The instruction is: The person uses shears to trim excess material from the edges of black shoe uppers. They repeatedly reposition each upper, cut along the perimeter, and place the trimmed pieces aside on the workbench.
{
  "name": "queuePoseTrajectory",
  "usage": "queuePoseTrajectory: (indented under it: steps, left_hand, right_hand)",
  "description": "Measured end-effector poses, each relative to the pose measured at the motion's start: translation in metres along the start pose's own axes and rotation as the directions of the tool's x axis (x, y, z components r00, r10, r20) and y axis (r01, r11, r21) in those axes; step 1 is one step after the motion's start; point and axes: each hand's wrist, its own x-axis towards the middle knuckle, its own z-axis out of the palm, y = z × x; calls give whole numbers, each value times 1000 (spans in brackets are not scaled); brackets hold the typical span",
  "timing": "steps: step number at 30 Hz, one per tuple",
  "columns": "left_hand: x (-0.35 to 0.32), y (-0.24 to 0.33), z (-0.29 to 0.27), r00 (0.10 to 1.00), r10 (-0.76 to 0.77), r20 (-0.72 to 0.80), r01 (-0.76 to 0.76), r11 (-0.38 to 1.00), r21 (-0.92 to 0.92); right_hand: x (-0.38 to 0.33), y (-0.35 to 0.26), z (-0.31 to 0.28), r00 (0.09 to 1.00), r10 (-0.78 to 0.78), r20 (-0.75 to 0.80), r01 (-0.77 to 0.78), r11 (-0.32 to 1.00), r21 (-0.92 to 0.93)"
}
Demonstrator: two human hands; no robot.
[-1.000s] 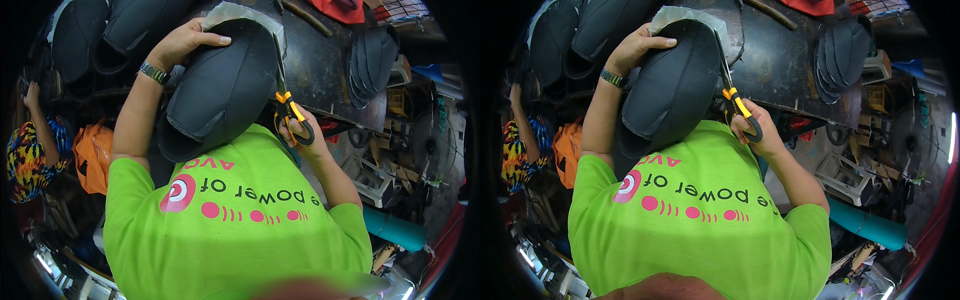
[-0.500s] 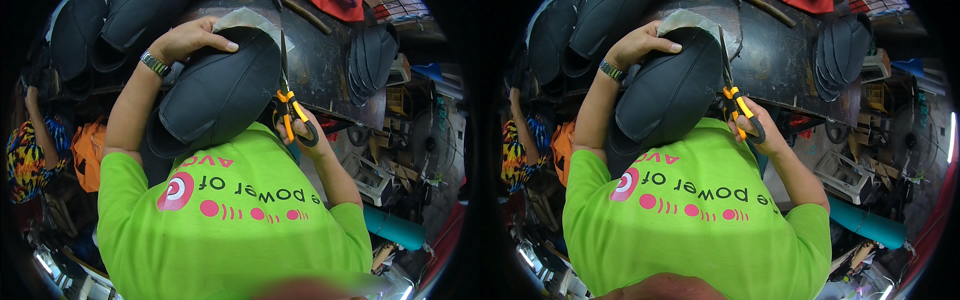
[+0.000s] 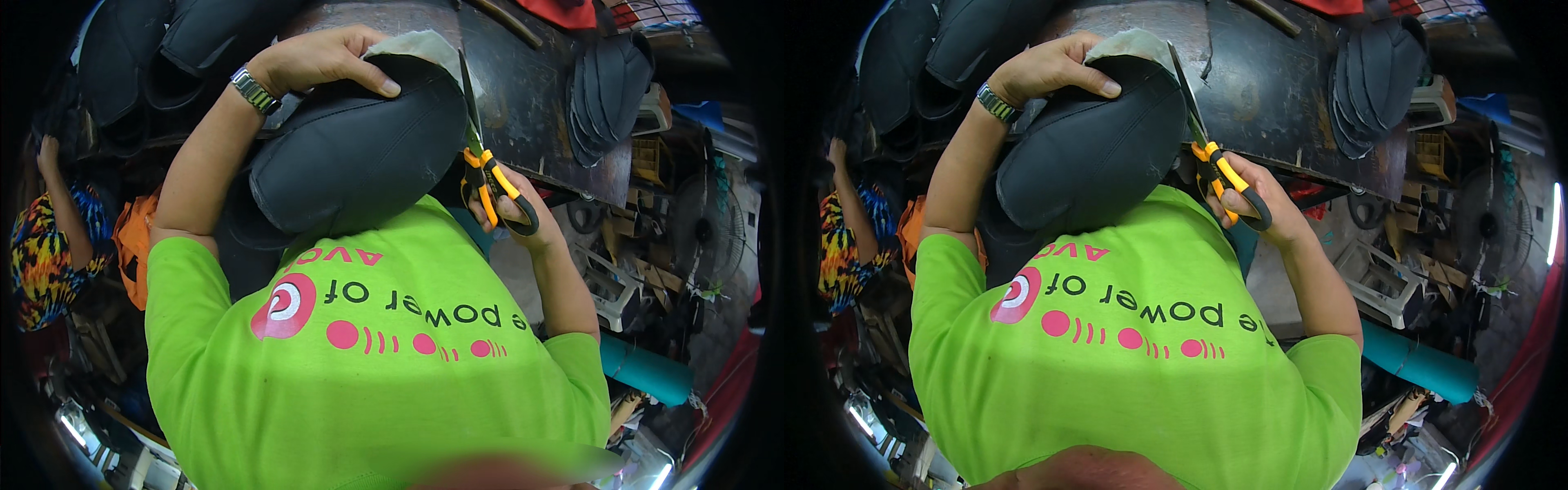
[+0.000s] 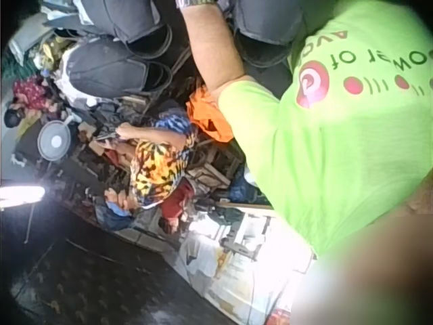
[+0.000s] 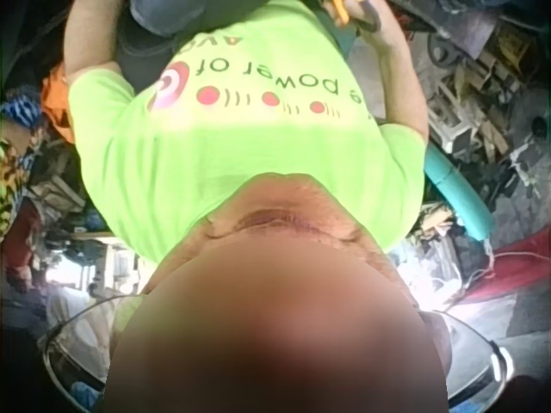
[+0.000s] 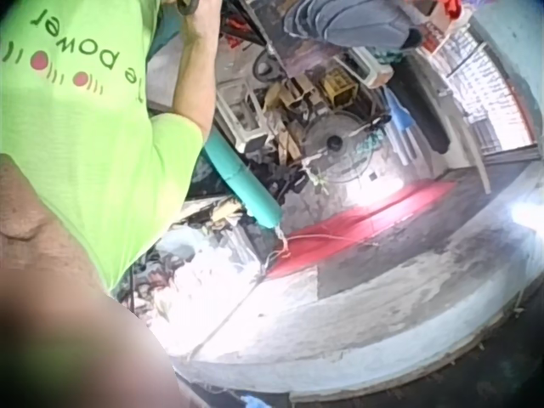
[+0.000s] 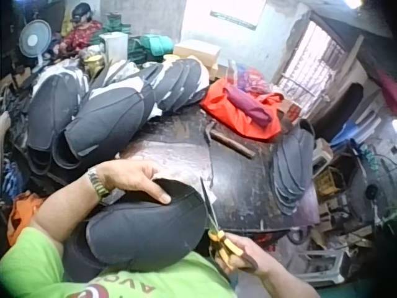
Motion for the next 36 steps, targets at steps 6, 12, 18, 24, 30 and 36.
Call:
queuePoseTrajectory:
  steps: [6, 12, 18, 24, 30, 36]
  left_hand:
    - [2, 2, 0, 999, 19, 31, -20, 999, 31]
    - [5, -2, 2, 996, 16, 92, -18, 1000, 17]
    - [8, -3, 8, 994, 36, 102, -39, 999, 18]
    - [10, -1, 12, 991, 55, 122, -60, 997, 37]
    - [9, -1, 13, 989, 49, 139, -57, 997, 56]
    - [16, 1, 19, 977, 48, 208, -64, 995, 73]
  right_hand:
    - [-5, -4, -1, 999, 22, -27, -21, 999, 41]
    - [-13, -4, -9, 997, 45, -66, -47, 999, -22]
    - [-16, -2, -15, 998, 55, -24, -55, 998, -19]
    - [-10, 5, -16, 998, 30, 61, -36, 994, 105]
    - [-13, 8, -24, 999, 39, 9, -40, 995, 87]
    - [-20, -9, -44, 990, 133, -40, -137, 985, -107]
